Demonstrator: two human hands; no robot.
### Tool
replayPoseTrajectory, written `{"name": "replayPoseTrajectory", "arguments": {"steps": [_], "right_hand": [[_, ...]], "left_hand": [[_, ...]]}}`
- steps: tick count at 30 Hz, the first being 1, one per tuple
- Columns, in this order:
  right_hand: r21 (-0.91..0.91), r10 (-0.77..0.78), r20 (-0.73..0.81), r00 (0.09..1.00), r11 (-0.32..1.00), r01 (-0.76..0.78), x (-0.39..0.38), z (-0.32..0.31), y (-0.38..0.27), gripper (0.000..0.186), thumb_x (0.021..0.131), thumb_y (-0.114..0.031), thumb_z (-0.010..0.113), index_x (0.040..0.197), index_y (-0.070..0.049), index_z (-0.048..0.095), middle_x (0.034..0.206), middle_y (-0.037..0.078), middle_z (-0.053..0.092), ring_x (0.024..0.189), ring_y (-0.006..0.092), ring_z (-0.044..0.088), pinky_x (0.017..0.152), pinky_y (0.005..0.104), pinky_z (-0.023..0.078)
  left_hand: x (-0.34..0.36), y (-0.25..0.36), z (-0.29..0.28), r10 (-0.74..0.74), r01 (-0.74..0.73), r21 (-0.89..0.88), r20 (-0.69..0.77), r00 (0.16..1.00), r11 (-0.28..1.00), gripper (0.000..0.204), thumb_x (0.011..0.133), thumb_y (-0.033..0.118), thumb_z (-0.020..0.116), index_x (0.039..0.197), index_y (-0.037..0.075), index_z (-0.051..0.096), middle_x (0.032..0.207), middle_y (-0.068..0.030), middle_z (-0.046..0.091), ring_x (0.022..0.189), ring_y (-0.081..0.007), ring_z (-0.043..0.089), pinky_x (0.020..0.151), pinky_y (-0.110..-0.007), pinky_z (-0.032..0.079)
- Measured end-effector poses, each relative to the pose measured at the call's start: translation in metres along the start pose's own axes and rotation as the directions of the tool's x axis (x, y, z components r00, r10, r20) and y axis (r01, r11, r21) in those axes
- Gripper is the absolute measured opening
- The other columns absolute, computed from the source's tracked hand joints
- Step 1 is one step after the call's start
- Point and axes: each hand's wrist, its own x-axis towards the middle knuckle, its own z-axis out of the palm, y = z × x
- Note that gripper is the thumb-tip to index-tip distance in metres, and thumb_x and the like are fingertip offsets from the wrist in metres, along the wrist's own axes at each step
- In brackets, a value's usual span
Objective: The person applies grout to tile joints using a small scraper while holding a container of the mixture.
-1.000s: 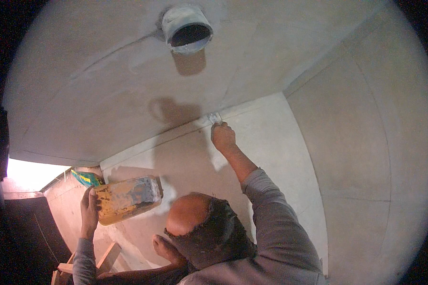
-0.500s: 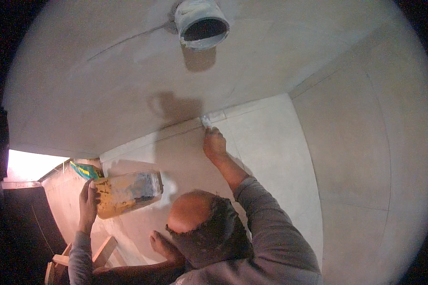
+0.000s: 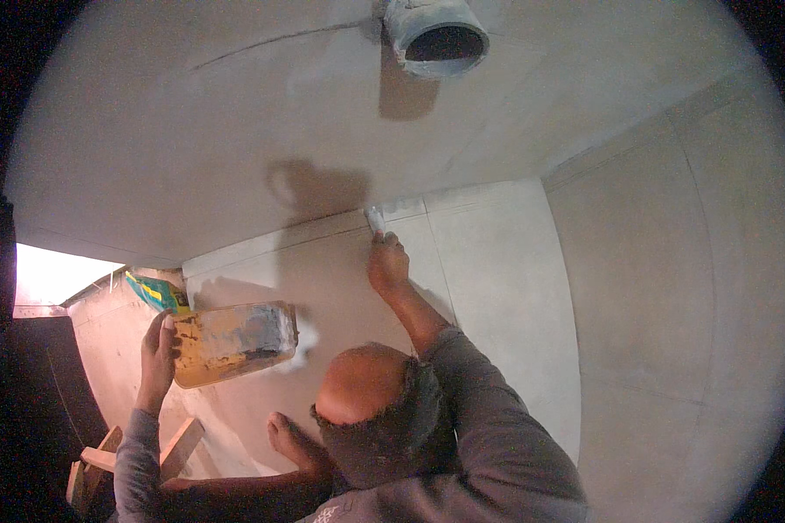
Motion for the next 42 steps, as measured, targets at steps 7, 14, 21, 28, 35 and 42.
{"name": "replayPoseTrajectory", "arguments": {"steps": [7,14,21,28,35,42], "right_hand": [[-0.079,-0.002,0.124,0.992,0.997,0.012,0.001,-0.048,-0.017,0.023,0.084,-0.008,0.056,0.104,0.002,0.058,0.099,0.021,0.058,0.085,0.0353,0.065,0.069,0.0411,0.056],[-0.133,-0.016,0.086,0.996,0.991,0.028,0.012,-0.035,-0.010,0.021,0.087,-0.016,0.052,0.099,0.000,0.061,0.094,0.019,0.062,0.080,0.0329,0.066,0.067,0.0407,0.056],[-0.320,-0.419,0.023,0.908,0.857,0.403,0.032,-0.067,0.038,0.023,0.088,-0.024,0.052,0.098,-0.007,0.064,0.090,0.013,0.064,0.079,0.0288,0.066,0.063,0.0429,0.052],[-0.420,-0.620,0.072,0.781,0.692,0.588,0.067,-0.074,0.054,0.020,0.087,-0.021,0.052,0.093,-0.007,0.067,0.093,0.012,0.064,0.086,0.0289,0.063,0.069,0.0431,0.050],[-0.478,-0.565,0.326,0.758,0.594,0.647,0.094,-0.107,0.073,0.018,0.085,-0.020,0.054,0.092,-0.010,0.068,0.100,0.009,0.065,0.091,0.0279,0.064,0.077,0.0429,0.049],[-0.455,-0.475,0.407,0.780,0.635,0.624,0.114,-0.130,0.125,0.022,0.087,-0.019,0.051,0.102,-0.016,0.067,0.105,0.008,0.066,0.101,0.0268,0.063,0.085,0.0429,0.047]], "left_hand": [[0.000,-0.005,0.000,-0.022,0.022,0.049,-0.018,1.000,0.999,0.050,0.098,0.035,0.048,0.130,-0.003,0.050,0.098,-0.0110,0.060,0.079,-0.0133,0.053,0.070,-0.027,0.047],[0.004,-0.019,-0.004,0.037,-0.035,0.063,-0.044,0.998,0.997,0.051,0.098,0.035,0.049,0.129,-0.004,0.049,0.100,-0.0125,0.061,0.083,-0.0140,0.055,0.073,-0.027,0.047],[-0.003,0.001,-0.001,0.001,0.001,0.037,-0.054,0.999,0.999,0.051,0.098,0.036,0.048,0.128,-0.006,0.050,0.097,-0.0097,0.060,0.081,-0.0131,0.053,0.073,-0.027,0.046],[-0.001,0.002,0.004,-0.018,0.018,0.013,-0.042,0.999,1.000,0.051,0.098,0.036,0.048,0.127,-0.005,0.051,0.092,-0.0062,0.058,0.076,-0.0113,0.050,0.069,-0.025,0.044],[0.004,-0.014,0.000,0.003,-0.003,0.000,-0.054,0.999,1.000,0.049,0.098,0.035,0.048,0.127,-0.004,0.051,0.092,-0.0057,0.058,0.075,-0.0111,0.049,0.067,-0.025,0.044],[0.000,0.001,0.004,-0.031,0.032,0.021,-0.066,0.997,0.999,0.048,0.099,0.035,0.047,0.129,-0.003,0.050,0.092,-0.0067,0.058,0.075,-0.0096,0.048,0.067,-0.023,0.043]]}}
